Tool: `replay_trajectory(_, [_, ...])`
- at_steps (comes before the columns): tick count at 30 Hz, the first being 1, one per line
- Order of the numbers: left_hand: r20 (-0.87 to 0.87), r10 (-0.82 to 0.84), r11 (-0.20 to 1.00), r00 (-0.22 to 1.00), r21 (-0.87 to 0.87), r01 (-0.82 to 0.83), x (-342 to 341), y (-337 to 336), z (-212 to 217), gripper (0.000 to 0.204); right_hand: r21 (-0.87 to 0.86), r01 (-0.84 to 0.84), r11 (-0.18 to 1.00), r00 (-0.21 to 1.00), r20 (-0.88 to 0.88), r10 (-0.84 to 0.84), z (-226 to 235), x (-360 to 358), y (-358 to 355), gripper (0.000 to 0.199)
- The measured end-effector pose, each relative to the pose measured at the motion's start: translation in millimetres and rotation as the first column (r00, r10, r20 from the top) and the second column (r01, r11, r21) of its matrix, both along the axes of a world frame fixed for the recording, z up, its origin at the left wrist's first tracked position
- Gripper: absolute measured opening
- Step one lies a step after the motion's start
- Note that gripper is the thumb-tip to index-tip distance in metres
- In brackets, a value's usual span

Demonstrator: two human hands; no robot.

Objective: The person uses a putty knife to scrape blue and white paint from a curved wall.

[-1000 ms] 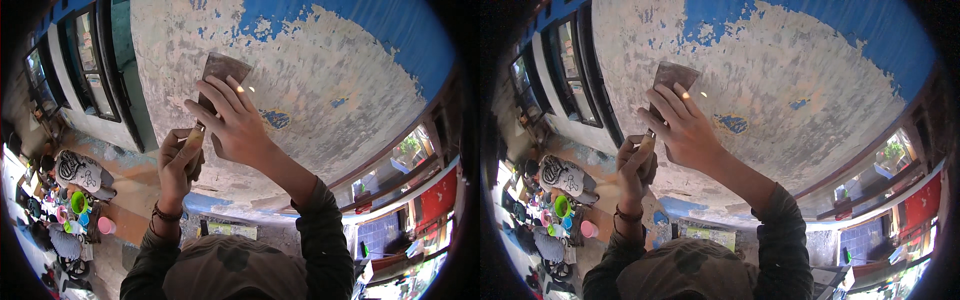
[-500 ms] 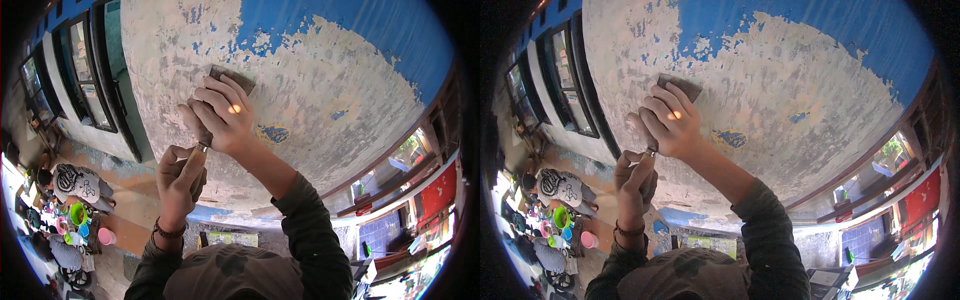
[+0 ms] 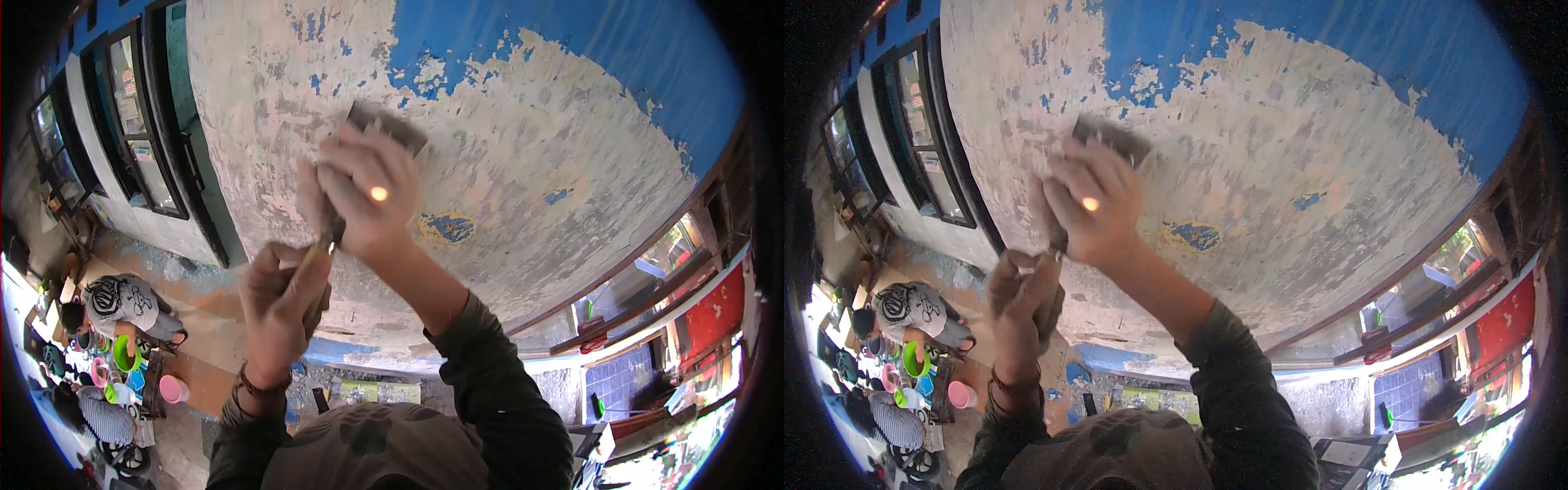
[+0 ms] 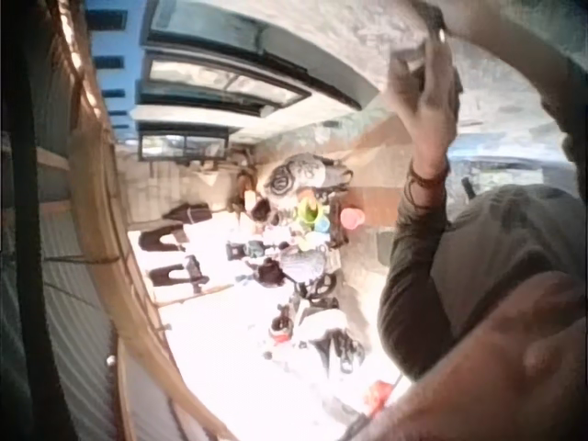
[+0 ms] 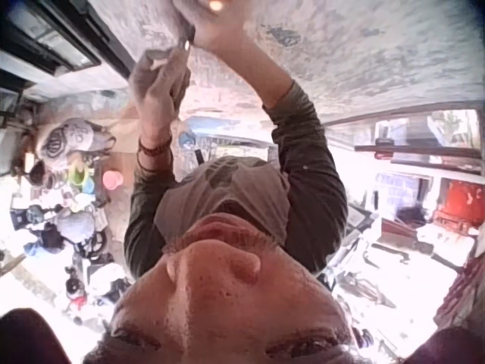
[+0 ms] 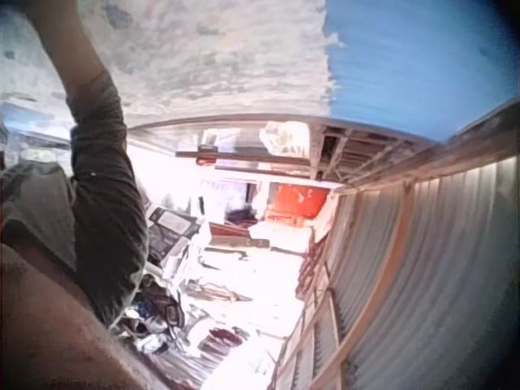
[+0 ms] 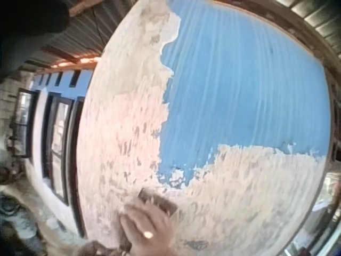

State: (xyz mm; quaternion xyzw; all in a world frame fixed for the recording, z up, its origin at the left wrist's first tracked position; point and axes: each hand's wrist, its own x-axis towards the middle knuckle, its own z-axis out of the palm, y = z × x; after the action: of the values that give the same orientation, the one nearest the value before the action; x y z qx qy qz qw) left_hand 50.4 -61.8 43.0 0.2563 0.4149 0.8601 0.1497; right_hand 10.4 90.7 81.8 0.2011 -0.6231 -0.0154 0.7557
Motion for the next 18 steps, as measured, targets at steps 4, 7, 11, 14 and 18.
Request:
replay_trajectory(4, [-0.004,-0.008,1.000,1.000,0.023,0.008,-2,4,15,0.011,-0.025,-0.027,0.999,1.000,0.011,0.027,20,2,0,0.019])
replay_trajectory(7, [-0.034,0.002,0.999,0.999,0.033,-0.001,1,2,30,0.011,-0.033,-0.022,0.999,1.000,-0.012,0.022,30,4,-1,0.020])
replay_trajectory(11, [0.026,-0.042,0.999,0.999,0.032,0.041,4,5,-3,0.011,-0.014,-0.030,0.999,0.998,0.050,0.030,5,1,1,0.022])
replay_trajectory(14, [-0.025,-0.061,0.998,0.998,0.032,0.062,-1,10,33,0.011,0.026,-0.005,1.000,0.997,-0.076,0.007,43,2,11,0.022])
replay_trajectory(18, [0.001,-0.037,0.999,0.999,0.029,0.037,6,9,14,0.012,0.046,-0.007,0.999,0.997,-0.074,0.010,25,0,13,0.021])
